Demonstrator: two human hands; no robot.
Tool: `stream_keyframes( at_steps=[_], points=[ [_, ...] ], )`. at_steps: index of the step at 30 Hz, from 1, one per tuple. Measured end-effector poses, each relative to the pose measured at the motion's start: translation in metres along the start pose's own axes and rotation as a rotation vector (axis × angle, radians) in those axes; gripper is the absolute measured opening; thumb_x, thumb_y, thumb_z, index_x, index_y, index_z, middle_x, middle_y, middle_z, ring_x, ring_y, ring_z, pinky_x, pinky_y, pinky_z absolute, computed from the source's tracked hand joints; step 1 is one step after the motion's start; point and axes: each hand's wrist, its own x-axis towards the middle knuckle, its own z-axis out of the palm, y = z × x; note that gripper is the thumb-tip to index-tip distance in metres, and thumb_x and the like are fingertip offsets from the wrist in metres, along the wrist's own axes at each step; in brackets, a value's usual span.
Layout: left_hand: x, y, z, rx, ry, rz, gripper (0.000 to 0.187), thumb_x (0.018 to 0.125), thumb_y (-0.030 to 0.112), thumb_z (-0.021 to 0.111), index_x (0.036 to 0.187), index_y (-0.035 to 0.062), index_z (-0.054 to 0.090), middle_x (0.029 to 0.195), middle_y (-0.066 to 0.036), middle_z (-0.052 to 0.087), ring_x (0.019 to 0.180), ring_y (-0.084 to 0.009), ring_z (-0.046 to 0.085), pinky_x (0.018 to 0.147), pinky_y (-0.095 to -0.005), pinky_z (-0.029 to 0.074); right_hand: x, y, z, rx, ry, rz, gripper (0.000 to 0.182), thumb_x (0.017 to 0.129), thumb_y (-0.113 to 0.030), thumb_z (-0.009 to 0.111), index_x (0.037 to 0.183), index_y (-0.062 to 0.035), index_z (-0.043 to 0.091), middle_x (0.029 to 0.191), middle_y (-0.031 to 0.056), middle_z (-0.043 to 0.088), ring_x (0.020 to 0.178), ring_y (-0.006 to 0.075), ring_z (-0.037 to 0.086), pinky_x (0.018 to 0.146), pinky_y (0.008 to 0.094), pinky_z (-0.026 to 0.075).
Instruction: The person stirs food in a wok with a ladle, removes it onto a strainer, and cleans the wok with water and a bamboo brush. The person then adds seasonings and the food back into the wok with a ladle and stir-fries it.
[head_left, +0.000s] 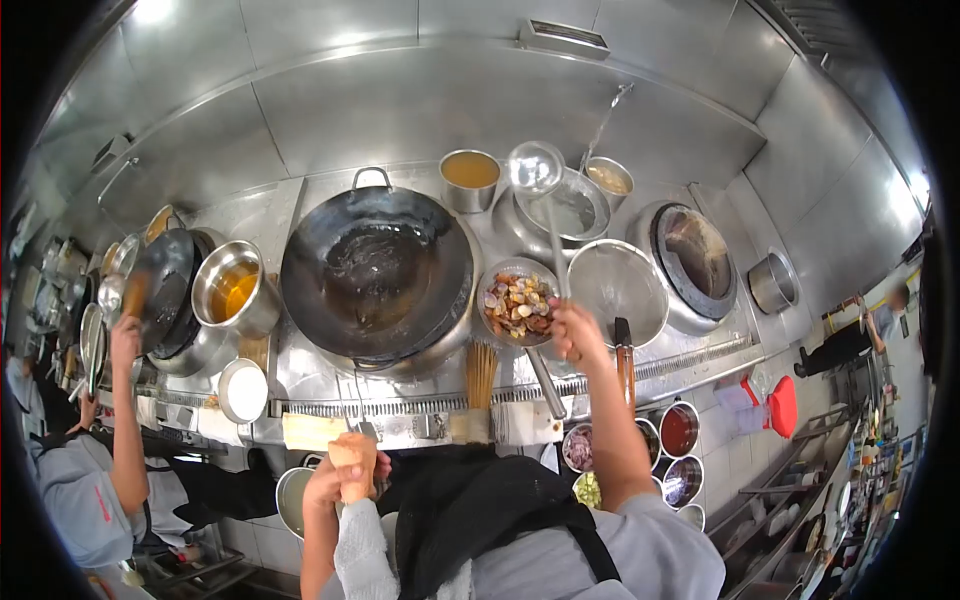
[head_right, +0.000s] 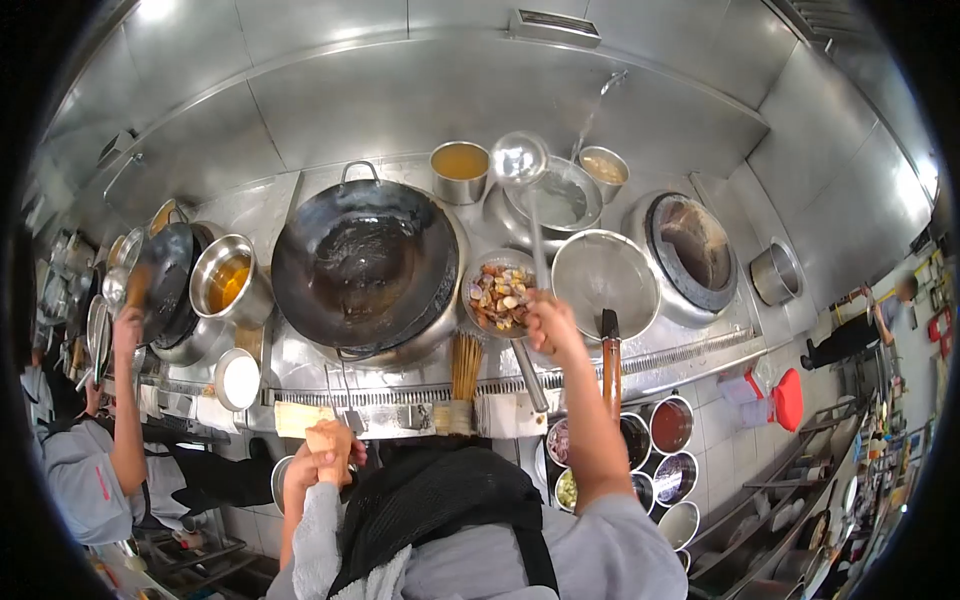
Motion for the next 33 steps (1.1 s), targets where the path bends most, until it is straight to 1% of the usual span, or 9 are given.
stream_keyframes(
  at_steps=[3,4,9,11,12,14,15,19,33],
  points=[
    [-0.027,-0.005,0.005,-0.089,0.046,0.02,0.075,0.072,0.029,0.088,0.129,-0.007,0.056,0.11,-0.026,0.071,0.091,-0.0334,0.073,0.081,-0.0457,0.062,0.074,-0.023,-0.036,-0.752,0.309,-0.292,0.031,0.093,-0.016,0.065,0.119,-0.0013,0.062,0.069,0.0083,0.063,0.045,0.0179,0.058,0.038,0.0345,0.044],
    [-0.038,-0.013,-0.001,-0.125,0.085,0.056,0.076,0.071,0.028,0.088,0.129,-0.0069,0.055,0.109,-0.027,0.071,0.088,-0.0334,0.073,0.077,-0.0451,0.062,0.128,-0.006,-0.081,-1.085,0.457,-0.551,0.026,0.091,-0.015,0.066,0.113,-0.0016,0.063,0.072,0.0123,0.065,0.047,0.0227,0.062,0.04,0.0396,0.048],
    [-0.088,-0.049,-0.002,-0.271,0.389,0.224,0.077,0.071,0.026,0.088,0.13,-0.0058,0.051,0.101,-0.028,0.071,0.077,-0.033,0.073,0.068,-0.0434,0.063,0.17,-0.033,-0.099,-1.273,0.552,-0.405,0.024,0.092,-0.014,0.061,0.112,-0.0006,0.062,0.09,0.0241,0.073,0.075,0.04,0.073,0.07,0.0465,0.059],
    [-0.1,-0.066,-0.016,-0.293,0.417,0.245,0.077,0.071,0.026,0.088,0.13,-0.0058,0.051,0.1,-0.027,0.071,0.077,-0.0331,0.073,0.068,-0.0434,0.064,0.213,-0.042,-0.134,-0.015,-0.166,0.237,0.017,0.098,-0.012,0.059,0.109,0.0008,0.06,0.073,0.0094,0.063,0.053,0.0213,0.061,0.051,0.0336,0.052],
    [-0.103,-0.073,-0.022,-0.301,0.427,0.255,0.077,0.071,0.026,0.088,0.13,-0.0058,0.051,0.098,-0.027,0.071,0.076,-0.0331,0.073,0.068,-0.0434,0.064,0.203,-0.05,-0.121,-0.024,-0.166,0.235,0.017,0.098,-0.012,0.059,0.109,0.0008,0.06,0.073,0.0094,0.063,0.053,0.0213,0.061,0.051,0.0336,0.052],
    [-0.106,-0.08,-0.027,-0.312,0.446,0.278,0.076,0.071,0.026,0.088,0.129,-0.0055,0.051,0.096,-0.026,0.071,0.075,-0.0338,0.073,0.067,-0.0436,0.064,0.168,-0.063,-0.089,0.927,-0.177,0.502,0.014,0.103,-0.011,0.054,0.108,0.0028,0.056,0.068,-0.0014,0.051,0.046,0.0071,0.046,0.043,0.0221,0.041],
    [-0.106,-0.08,-0.03,-0.314,0.435,0.271,0.076,0.07,0.027,0.088,0.129,-0.0053,0.051,0.095,-0.026,0.071,0.075,-0.0339,0.073,0.067,-0.0438,0.064,0.16,-0.061,-0.085,0.936,-0.328,0.491,0.023,0.106,-0.013,0.051,0.115,0.0085,0.052,0.071,0.0012,0.053,0.049,0.0098,0.051,0.046,0.0246,0.046],
    [-0.1,-0.061,-0.036,-0.283,0.409,0.23,0.077,0.069,0.028,0.089,0.128,-0.0052,0.052,0.094,-0.025,0.071,0.074,-0.0344,0.073,0.067,-0.0446,0.064,0.112,-0.065,-0.062,0.972,-0.413,0.475,0.026,0.105,-0.012,0.051,0.118,0.0099,0.053,0.072,0.0018,0.054,0.049,0.0083,0.05,0.045,0.0232,0.045],
    [-0.045,-0.008,-0.073,-0.112,0.096,0.015,0.077,0.07,0.025,0.09,0.131,-0.0046,0.053,0.096,-0.023,0.071,0.075,-0.0319,0.074,0.063,-0.0426,0.064,-0.072,-0.013,-0.011,0.967,-0.351,0.486,0.021,0.106,-0.011,0.05,0.116,0.0059,0.056,0.072,-0.0012,0.051,0.047,0.0057,0.048,0.042,0.0222,0.045]
  ],
)
